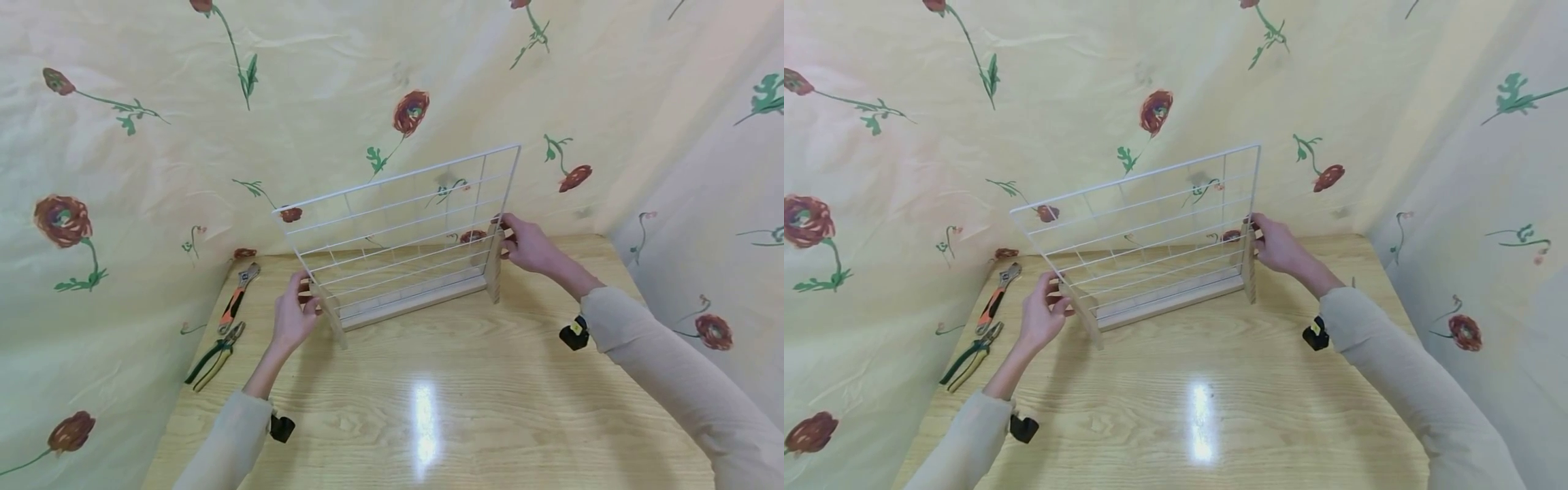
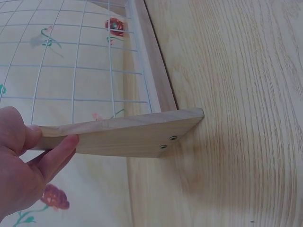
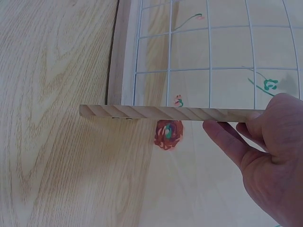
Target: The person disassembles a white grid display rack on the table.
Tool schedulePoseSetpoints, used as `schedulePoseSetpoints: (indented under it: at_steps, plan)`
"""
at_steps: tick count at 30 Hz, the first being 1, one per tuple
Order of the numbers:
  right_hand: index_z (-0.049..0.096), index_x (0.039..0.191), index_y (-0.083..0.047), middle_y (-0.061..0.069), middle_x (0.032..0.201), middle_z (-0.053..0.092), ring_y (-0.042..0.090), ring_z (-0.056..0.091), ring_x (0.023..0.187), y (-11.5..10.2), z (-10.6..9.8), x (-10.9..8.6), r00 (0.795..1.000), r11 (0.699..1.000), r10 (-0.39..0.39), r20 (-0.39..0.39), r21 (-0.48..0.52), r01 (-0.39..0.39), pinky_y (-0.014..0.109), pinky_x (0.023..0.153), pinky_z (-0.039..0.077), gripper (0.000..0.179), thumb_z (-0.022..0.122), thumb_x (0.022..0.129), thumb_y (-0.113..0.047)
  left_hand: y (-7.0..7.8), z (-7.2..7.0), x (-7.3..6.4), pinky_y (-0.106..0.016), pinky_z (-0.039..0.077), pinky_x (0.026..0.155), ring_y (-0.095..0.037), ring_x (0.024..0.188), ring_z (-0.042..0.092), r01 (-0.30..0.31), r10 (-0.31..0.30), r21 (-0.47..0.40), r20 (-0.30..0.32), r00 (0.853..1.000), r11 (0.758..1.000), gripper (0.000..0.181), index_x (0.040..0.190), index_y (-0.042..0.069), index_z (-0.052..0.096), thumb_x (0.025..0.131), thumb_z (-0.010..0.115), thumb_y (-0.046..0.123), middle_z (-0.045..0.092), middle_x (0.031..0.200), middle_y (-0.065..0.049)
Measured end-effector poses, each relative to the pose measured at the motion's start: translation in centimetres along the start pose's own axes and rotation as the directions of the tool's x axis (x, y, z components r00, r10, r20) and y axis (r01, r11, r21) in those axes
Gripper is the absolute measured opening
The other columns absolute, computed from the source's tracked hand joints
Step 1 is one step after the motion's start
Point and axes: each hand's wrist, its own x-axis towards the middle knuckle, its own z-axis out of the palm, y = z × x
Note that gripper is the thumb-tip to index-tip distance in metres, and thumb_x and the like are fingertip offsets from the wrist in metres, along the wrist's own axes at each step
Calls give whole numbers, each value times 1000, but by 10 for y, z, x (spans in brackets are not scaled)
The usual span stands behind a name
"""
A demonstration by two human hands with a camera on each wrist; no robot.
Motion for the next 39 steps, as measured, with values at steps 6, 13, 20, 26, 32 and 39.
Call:
schedulePoseSetpoints:
  at_steps: [6,13,20,26,32,39]
  plan:
    - [40,135,13,36,124,49,54,60,104,-3,2,0,1000,1000,-14,-2,14,14,46,77,61,41,43,95,18,1,-3,-3,-31,62,67,-45,92,67,10,-10,11,-11,1000,1000,48,129,0,51,87,55,-22,62,117,-32]
    - [41,134,14,36,123,49,55,61,103,-6,4,0,999,999,-40,-11,13,40,47,76,61,41,43,94,19,1,-5,-4,-32,62,68,-46,93,67,9,-9,10,-14,1000,1000,48,130,-2,50,87,55,-21,61,118,-33]
    - [39,135,14,36,125,49,55,61,104,-7,5,1,999,999,-35,8,16,34,46,77,61,41,43,94,18,1,-7,-7,-32,62,68,-46,94,67,6,-6,0,-12,1000,1000,49,132,-3,49,87,55,-21,61,119,-33]
    - [39,136,13,35,126,48,54,60,105,-9,6,1,999,999,-26,22,24,25,49,79,60,41,43,95,18,0,-9,-10,-31,62,68,-48,95,66,8,-8,-9,-14,1000,1000,49,131,-4,48,87,54,-23,60,119,-34]
    - [39,136,14,36,126,48,54,60,105,-11,8,1,999,999,-32,23,23,32,51,80,59,41,43,96,17,0,-11,-12,-30,62,69,-46,96,66,25,-25,0,-19,1000,1000,50,132,-3,48,87,54,-22,60,119,-33]
    - [40,134,14,36,124,51,53,62,103,-13,9,2,998,998,-57,17,11,57,48,78,61,39,44,95,16,-2,-12,-14,-32,62,66,-45,93,67,11,-11,-8,-32,999,1000,50,131,-2,50,86,54,-24,62,115,-33]
